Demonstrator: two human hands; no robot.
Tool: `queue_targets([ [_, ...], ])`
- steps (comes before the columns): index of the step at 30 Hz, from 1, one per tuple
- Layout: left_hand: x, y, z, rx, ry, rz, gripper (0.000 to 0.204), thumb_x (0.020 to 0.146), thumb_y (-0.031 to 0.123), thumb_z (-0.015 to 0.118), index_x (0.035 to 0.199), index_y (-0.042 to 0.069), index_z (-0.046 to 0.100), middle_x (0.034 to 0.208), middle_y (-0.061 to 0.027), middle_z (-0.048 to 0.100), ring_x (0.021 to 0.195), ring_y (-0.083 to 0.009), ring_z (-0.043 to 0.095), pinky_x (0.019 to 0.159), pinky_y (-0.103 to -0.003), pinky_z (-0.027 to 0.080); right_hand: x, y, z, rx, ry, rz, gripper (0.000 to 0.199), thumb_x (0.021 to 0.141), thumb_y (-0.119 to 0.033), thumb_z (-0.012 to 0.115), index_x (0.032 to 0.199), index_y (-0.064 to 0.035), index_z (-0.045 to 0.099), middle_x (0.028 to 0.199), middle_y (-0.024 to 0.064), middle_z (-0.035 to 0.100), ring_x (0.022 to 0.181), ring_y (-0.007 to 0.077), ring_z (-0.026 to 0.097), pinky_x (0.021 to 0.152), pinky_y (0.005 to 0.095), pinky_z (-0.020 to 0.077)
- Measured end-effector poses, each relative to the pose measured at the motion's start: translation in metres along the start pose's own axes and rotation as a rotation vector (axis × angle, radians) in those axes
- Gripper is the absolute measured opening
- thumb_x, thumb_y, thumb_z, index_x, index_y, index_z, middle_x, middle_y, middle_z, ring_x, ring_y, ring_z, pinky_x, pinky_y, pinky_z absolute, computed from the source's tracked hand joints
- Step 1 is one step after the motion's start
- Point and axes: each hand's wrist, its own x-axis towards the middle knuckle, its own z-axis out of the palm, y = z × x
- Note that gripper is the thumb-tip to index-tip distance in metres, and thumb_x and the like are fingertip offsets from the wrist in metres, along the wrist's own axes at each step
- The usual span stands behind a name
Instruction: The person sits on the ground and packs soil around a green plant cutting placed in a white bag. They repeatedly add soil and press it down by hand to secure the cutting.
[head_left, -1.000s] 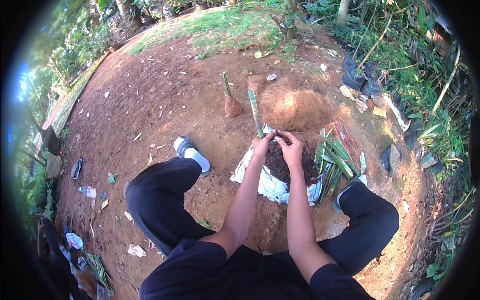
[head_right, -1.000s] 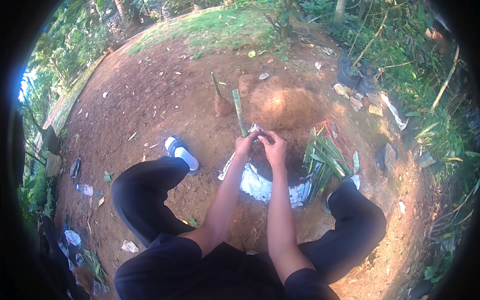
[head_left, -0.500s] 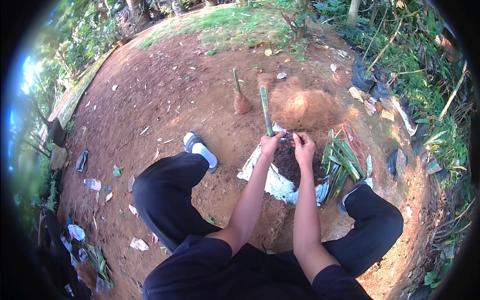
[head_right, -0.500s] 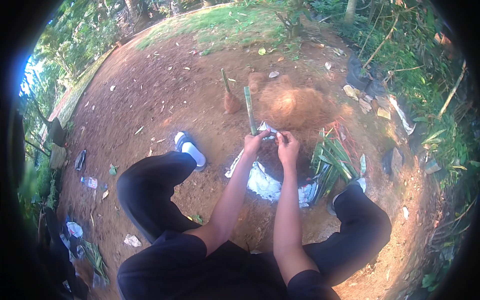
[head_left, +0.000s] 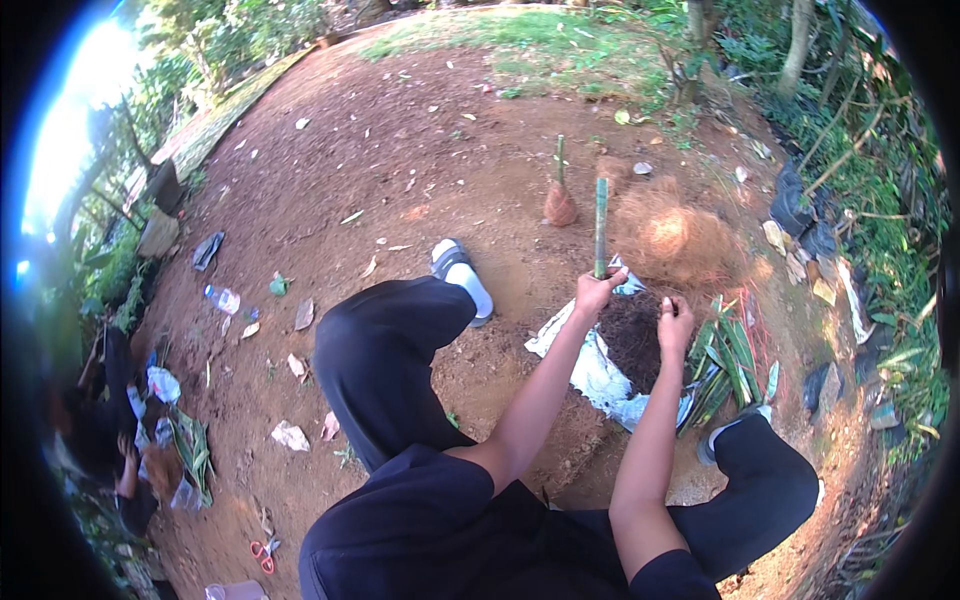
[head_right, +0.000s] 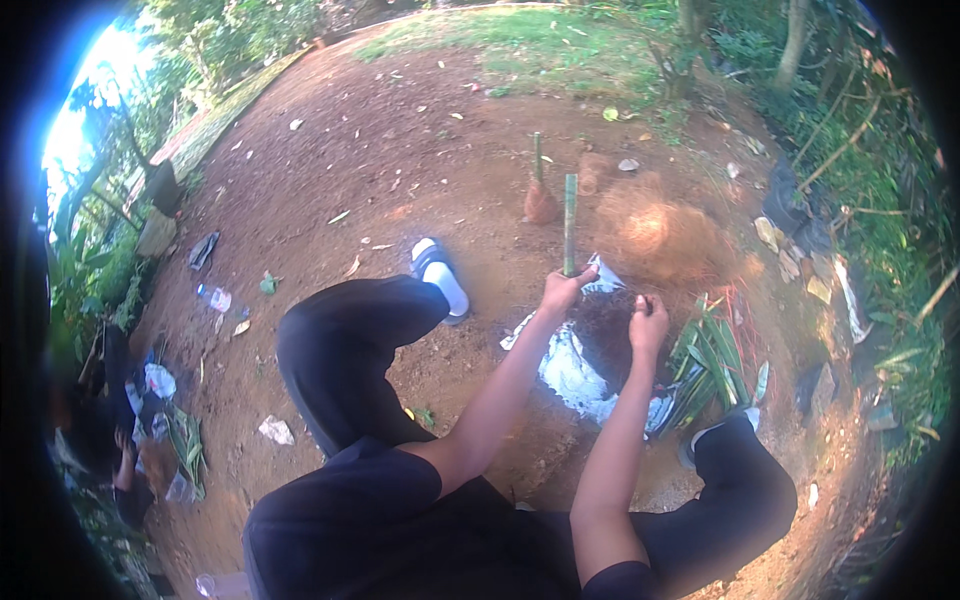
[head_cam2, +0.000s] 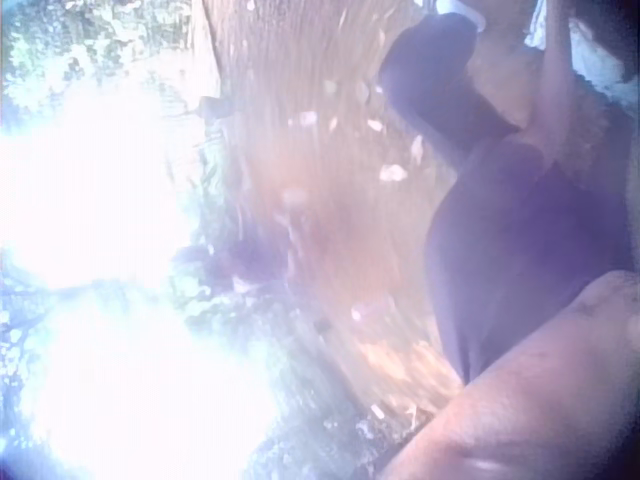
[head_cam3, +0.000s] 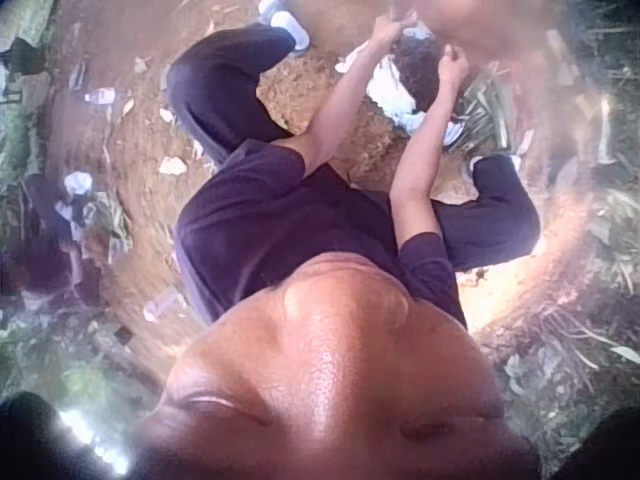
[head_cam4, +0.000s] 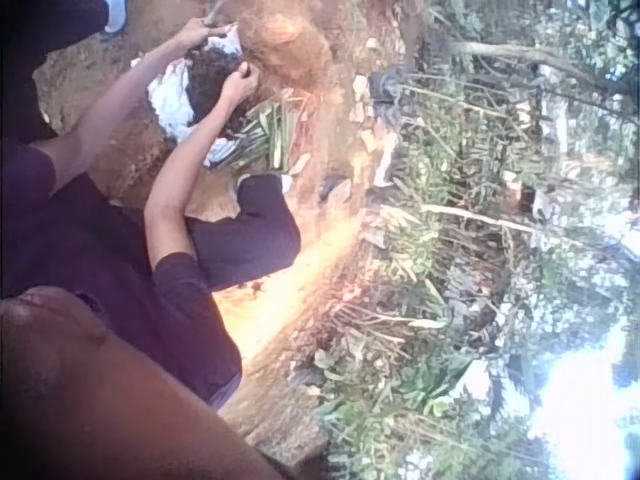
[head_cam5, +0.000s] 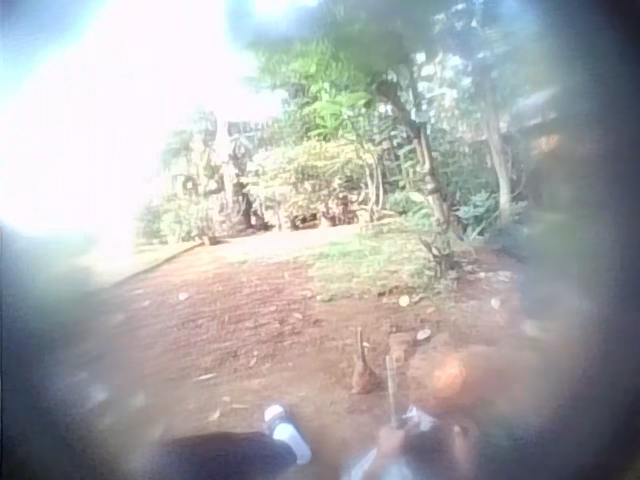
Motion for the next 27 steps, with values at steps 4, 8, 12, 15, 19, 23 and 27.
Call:
queue_targets([
  [4,0.004,0.004,-0.01,0.034,0.017,-0.064,0.03,0.077,0.03,0.079,0.091,0.004,0.073,0.07,-0.0004,0.065,0.05,-0.0059,0.046,0.045,-0.027,0.033,-0.003,-0.006,-0.007,0.11,-0.378,0.249,0.017,0.092,-0.012,0.057,0.099,0.0005,0.066,0.08,0.0052,0.063,0.066,0.0116,0.059,0.059,0.0267,0.0502],
  [8,0.005,0.011,-0.018,0.02,0.017,-0.086,0.029,0.076,0.03,0.08,0.09,0.005,0.073,0.067,0.0009,0.062,0.049,-0.0058,0.045,0.044,-0.027,0.032,0.0,0.003,-0.016,-0.001,-0.695,0.333,0.019,0.092,-0.009,0.055,0.104,0.0011,0.067,0.085,0.0087,0.066,0.07,0.0142,0.062,0.064,0.0281,0.0523],
  [12,0.004,0.016,-0.02,-0.012,0.006,-0.074,0.032,0.075,0.03,0.081,0.092,0.004,0.072,0.071,0.0,0.063,0.05,-0.0069,0.047,0.046,-0.026,0.035,0.014,0.025,-0.014,0.02,-0.276,0.139,0.023,0.092,-0.009,0.056,0.111,0.0015,0.064,0.09,0.0111,0.067,0.075,0.0153,0.065,0.066,0.0295,0.054],
  [15,0.006,0.011,-0.015,-0.019,-0.021,0.002,0.034,0.075,0.025,0.081,0.095,0.001,0.069,0.076,-0.0045,0.064,0.058,-0.0109,0.054,0.052,-0.027,0.04,0.019,0.021,-0.02,0.139,-0.08,0.17,0.033,0.091,-0.018,0.061,0.116,0.0035,0.06,0.093,0.012,0.067,0.076,0.0178,0.066,0.069,0.0312,0.0546],
  [19,0.002,0.0,0.003,-0.15,-0.093,0.132,0.026,0.063,0.0,0.083,0.083,0.004,0.065,0.08,-0.003,0.067,0.067,-0.0107,0.061,0.059,-0.027,0.05,0.01,-0.019,-0.022,0.287,-0.05,0.437,0.055,0.09,-0.038,0.062,0.123,0.0051,0.053,0.099,0.0142,0.066,0.084,0.0218,0.066,0.078,0.0345,0.0535],
  [23,-0.006,0.001,0.016,-0.004,-0.239,0.183,0.027,0.06,-0.005,0.081,0.085,-0.002,0.069,0.08,-0.0066,0.069,0.07,-0.0145,0.065,0.065,-0.032,0.053,-0.006,-0.043,-0.003,0.825,-0.36,0.576,0.065,0.091,-0.057,0.051,0.125,-0.0009,0.052,0.101,0.0111,0.063,0.095,0.0197,0.061,0.083,0.0304,0.0507],
  [27,-0.017,0.006,0.009,0.05,-0.235,0.131,0.027,0.061,-0.001,0.083,0.084,-0.001,0.069,0.077,-0.0061,0.069,0.069,-0.0137,0.064,0.064,-0.032,0.053,-0.001,-0.036,0.008,1.318,-1.087,0.44,0.04,0.096,-0.04,0.051,0.115,-0.006,0.06,0.098,0.0047,0.067,0.084,0.0137,0.064,0.077,0.0227,0.0513],
])
